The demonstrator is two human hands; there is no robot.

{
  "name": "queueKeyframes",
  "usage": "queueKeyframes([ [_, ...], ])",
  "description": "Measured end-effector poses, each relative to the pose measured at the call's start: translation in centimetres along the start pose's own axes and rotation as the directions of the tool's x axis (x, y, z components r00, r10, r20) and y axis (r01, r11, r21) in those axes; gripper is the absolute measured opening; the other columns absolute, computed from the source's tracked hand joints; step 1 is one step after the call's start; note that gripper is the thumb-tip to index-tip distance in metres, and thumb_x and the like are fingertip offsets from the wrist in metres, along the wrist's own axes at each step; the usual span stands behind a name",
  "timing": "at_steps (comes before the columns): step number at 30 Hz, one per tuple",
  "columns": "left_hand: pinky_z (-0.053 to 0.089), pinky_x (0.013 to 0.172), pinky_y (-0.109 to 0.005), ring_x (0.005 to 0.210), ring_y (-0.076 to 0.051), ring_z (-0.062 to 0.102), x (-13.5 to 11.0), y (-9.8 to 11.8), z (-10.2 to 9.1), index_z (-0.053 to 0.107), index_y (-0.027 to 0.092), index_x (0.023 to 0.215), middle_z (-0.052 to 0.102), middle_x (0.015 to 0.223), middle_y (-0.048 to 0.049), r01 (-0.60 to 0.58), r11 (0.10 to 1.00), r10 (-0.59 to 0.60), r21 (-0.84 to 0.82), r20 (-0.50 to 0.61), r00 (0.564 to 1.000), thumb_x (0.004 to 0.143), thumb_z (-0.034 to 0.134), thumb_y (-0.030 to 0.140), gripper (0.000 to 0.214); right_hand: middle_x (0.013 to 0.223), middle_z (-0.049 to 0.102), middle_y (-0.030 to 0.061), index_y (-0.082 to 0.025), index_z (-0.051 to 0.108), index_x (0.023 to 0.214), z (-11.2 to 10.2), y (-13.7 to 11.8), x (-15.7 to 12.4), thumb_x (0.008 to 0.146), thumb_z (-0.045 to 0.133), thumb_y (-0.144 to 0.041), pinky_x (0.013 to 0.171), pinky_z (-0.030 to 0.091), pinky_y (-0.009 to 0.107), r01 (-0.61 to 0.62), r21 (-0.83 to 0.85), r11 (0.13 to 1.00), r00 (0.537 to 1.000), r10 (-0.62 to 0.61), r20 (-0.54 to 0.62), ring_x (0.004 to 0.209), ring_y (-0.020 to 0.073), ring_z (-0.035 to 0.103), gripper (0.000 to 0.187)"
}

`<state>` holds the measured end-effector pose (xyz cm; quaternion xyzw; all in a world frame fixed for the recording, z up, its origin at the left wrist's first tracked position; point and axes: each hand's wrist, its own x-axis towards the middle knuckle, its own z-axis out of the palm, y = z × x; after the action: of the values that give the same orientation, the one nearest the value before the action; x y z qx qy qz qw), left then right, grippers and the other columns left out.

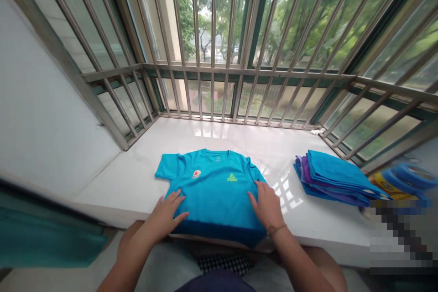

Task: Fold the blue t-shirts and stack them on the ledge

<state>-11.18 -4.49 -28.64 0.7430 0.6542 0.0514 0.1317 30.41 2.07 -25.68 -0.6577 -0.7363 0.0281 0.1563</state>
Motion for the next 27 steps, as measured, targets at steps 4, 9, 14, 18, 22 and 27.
queueKeyframes([
  [4,0.04,0.125,-0.061,0.134,-0.035,0.067,2.9,3.3,0.6,0.073,0.022,0.131,0.073,0.14,-0.0168,-0.105,0.994,0.108,0.023,-0.166,0.98,0.106,0.056,0.04,0.035,0.121,0.072,0.0177,-0.018,0.073,0.122,0.8,4.2,5.4,0.093,0.072,-0.041,0.09,0.049,0.038,-0.224,0.109,0.969,0.973,0.214,0.089,0.111,0.0322,0.067,0.037],
  [9,0.035,0.131,-0.058,0.157,-0.032,0.046,6.2,9.3,4.3,0.056,0.023,0.152,0.046,0.17,-0.0154,-0.361,0.931,0.362,0.05,-0.24,0.9,0.105,0.059,0.036,0.049,0.087,0.075,0.0068,-0.021,0.074,0.091,0.2,9.0,7.6,0.096,0.056,-0.048,0.076,0.047,0.031,-0.292,0.318,0.902,0.956,0.268,0.12,0.084,0.0244,0.068,0.033],
  [14,0.03,0.133,-0.051,0.158,-0.029,0.044,11.9,14.6,5.0,0.055,0.021,0.154,0.047,0.17,-0.0144,-0.466,0.884,0.455,-0.035,-0.158,0.876,0.107,0.054,0.036,0.049,0.076,0.073,0.0073,-0.015,0.074,0.094,-0.6,12.9,7.0,0.096,0.042,-0.058,0.067,0.046,0.031,-0.451,0.362,0.816,0.884,0.464,0.056,0.076,0.025,0.066,0.053],
  [18,0.031,0.133,-0.053,0.157,-0.032,0.045,19.2,17.3,3.7,0.06,0.017,0.151,0.05,0.167,-0.0179,-0.408,0.907,0.401,-0.103,-0.086,0.912,0.106,0.053,0.031,0.047,0.074,0.073,0.0088,-0.015,0.076,0.089,-0.4,14.2,7.0,0.092,0.047,-0.053,0.066,0.046,0.032,-0.53,0.354,0.771,0.834,0.549,0.054,0.074,0.026,0.066,0.048],
  [22,0.036,0.128,-0.059,0.154,-0.036,0.049,24.6,18.4,3.3,0.063,0.017,0.149,0.052,0.165,-0.0193,-0.369,0.921,0.361,-0.126,-0.082,0.929,0.106,0.051,0.03,0.046,0.078,0.074,0.0125,-0.017,0.076,0.081,-0.6,14.5,8.0,0.087,0.053,-0.044,0.07,0.047,0.033,-0.568,0.313,0.761,0.812,0.58,0.063,0.079,0.0282,0.069,0.036],
  [27,0.025,0.134,-0.058,0.159,-0.033,0.041,25.6,18.3,4.3,0.057,0.021,0.155,0.047,0.17,-0.0147,-0.341,0.927,0.319,-0.157,-0.147,0.936,0.108,0.049,0.036,0.051,0.061,0.064,0.0078,-0.022,0.064,0.062,-1.1,14.5,8.8,0.084,0.063,-0.05,0.067,0.045,0.033,-0.567,0.276,0.776,0.822,0.552,0.138,0.07,0.0266,0.066,0.036],
])
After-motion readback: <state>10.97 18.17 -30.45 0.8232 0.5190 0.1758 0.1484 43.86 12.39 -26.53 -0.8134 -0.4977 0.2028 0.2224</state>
